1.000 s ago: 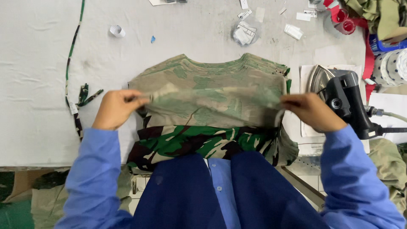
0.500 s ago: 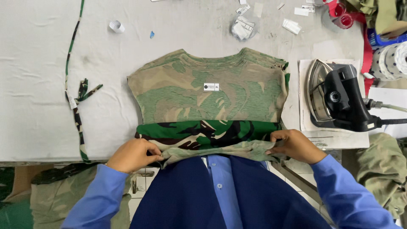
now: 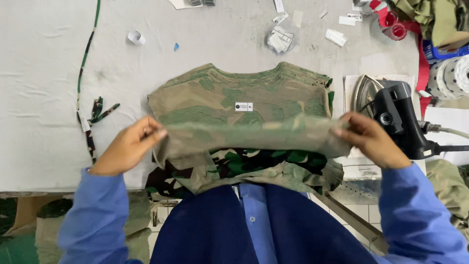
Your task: The person irons a camouflage-patterned t-shirt on a white table. They repeatedly pick up small white labels, place them on the shirt's chest area, and press them with a steam iron. The person also adjusts the shirt's position and folds the bottom hem during the process.
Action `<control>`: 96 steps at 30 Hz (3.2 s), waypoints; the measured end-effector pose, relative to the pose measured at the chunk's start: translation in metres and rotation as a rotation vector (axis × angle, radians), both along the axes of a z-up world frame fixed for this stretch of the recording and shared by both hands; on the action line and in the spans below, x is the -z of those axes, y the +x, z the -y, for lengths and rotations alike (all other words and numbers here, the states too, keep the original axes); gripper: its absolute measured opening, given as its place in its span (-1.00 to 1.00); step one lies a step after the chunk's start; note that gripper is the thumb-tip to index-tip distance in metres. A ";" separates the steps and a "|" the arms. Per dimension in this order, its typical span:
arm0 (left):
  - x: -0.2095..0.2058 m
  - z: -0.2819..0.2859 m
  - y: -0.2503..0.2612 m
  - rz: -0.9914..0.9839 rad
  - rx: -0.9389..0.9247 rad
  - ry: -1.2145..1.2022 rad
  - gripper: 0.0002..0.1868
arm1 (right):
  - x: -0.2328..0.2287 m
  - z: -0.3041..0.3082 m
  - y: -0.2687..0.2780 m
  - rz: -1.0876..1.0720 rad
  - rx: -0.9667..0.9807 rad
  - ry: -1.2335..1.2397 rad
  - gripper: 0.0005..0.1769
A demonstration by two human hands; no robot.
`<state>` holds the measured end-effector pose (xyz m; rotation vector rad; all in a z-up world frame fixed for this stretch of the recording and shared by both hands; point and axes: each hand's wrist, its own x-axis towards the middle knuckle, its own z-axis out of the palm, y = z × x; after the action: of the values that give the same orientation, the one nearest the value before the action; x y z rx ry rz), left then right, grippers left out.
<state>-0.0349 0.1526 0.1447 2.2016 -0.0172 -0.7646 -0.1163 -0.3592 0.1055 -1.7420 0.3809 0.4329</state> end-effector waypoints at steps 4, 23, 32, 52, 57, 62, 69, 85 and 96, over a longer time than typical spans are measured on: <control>0.079 0.035 0.054 0.345 -0.128 0.016 -0.74 | 0.066 -0.014 0.060 0.292 0.096 -0.203 -0.83; 0.185 0.054 0.100 1.260 0.095 0.714 -0.79 | 0.151 -0.031 0.088 0.627 -0.053 -1.551 -0.79; 0.130 0.132 0.025 1.014 0.482 0.320 -0.40 | 0.104 -0.121 0.061 0.763 -0.503 -1.131 -0.30; 0.154 0.111 0.045 0.595 0.075 0.610 -0.29 | 0.113 -0.067 0.246 0.635 -0.173 -0.960 -0.82; 0.148 0.178 0.009 0.577 0.043 -0.210 -0.39 | 0.094 -0.153 0.125 0.721 -0.191 -0.565 -0.83; 0.185 0.195 0.002 0.486 -0.100 -0.256 -0.60 | 0.095 -0.174 0.079 0.390 0.053 -0.080 -0.68; 0.193 0.175 0.013 0.220 -0.392 -0.406 -0.80 | 0.115 -0.066 0.106 0.375 0.287 0.012 -0.43; 0.140 0.166 0.015 0.525 -0.022 0.113 -0.57 | 0.129 -0.152 0.099 0.250 -0.038 -0.199 -0.85; 0.133 0.156 0.031 0.406 -0.166 0.365 0.11 | 0.107 -0.144 0.098 0.317 -0.137 -0.743 -0.49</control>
<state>-0.0043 -0.0039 0.0121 2.6334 0.1090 -0.2296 -0.0184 -0.2151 -0.0012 -2.5265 0.1999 0.0972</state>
